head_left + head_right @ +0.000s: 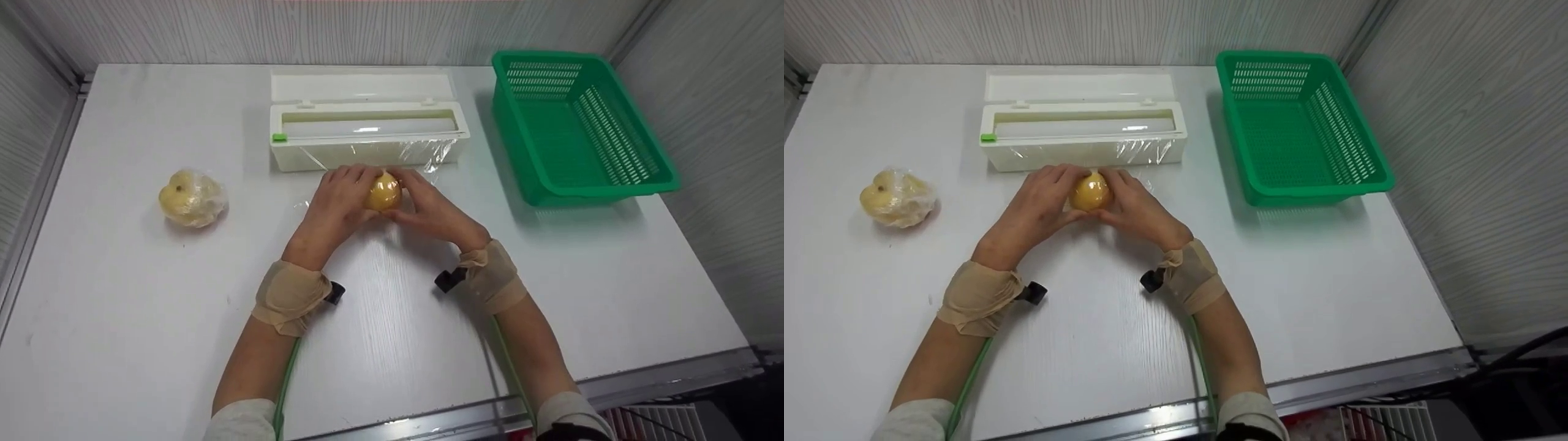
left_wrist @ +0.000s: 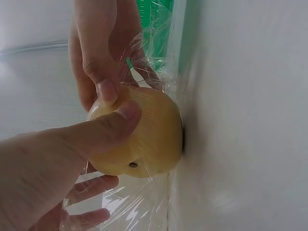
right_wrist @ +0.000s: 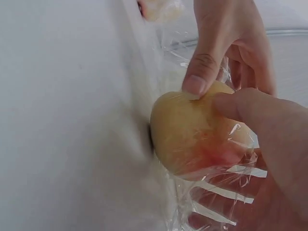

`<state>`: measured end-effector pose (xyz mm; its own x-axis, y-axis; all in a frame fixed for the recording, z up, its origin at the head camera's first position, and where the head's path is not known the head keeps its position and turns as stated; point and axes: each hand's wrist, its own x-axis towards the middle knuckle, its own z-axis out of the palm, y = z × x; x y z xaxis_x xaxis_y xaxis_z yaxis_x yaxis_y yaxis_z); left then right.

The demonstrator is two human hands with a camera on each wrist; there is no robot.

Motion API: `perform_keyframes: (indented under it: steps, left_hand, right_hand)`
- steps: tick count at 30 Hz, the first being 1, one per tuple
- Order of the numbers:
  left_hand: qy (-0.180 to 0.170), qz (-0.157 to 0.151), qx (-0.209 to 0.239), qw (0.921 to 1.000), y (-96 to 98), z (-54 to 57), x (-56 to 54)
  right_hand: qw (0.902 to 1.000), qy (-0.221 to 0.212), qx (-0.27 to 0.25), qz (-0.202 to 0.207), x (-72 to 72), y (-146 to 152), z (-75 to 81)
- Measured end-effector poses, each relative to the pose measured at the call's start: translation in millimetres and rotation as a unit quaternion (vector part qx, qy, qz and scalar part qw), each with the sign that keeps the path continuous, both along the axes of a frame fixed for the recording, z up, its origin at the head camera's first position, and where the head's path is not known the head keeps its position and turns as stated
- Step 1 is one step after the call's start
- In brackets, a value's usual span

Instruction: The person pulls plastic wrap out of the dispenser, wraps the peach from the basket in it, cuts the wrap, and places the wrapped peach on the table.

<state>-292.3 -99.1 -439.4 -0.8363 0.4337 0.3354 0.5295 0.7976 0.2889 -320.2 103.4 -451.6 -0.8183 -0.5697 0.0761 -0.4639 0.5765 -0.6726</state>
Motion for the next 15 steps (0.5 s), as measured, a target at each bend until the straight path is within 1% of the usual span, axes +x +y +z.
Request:
perform_keyframes:
  steps: [3,6,10,12,15]
  left_hand:
    - [-0.007,0.002,-0.002,1.0,0.7,-0.2,-1.0]
    - [0.0,0.004,-0.013,0.9999,2.1,-0.9,-1.1]
    - [0.011,0.008,-0.041,0.9991,3.7,-5.0,-1.4]
    - [0.012,0.015,-0.053,0.9984,4.5,-8.0,-1.6]
    - [0.02,0.038,-0.061,0.9972,6.0,-11.5,-1.9]
  right_hand:
    - [0.9999,0.0,-0.011,-0.012,-1.9,-1,-2.9]
    - [0.9987,0.0,-0.046,-0.02,-5.8,-1,-7.0]
    - [0.9959,-0.003,-0.088,-0.023,-11.4,1,-15.5]
    - [0.9947,-0.007,-0.098,-0.029,-12.6,2,-18.2]
    - [0.9936,-0.008,-0.105,-0.041,-11.7,1,-15.8]
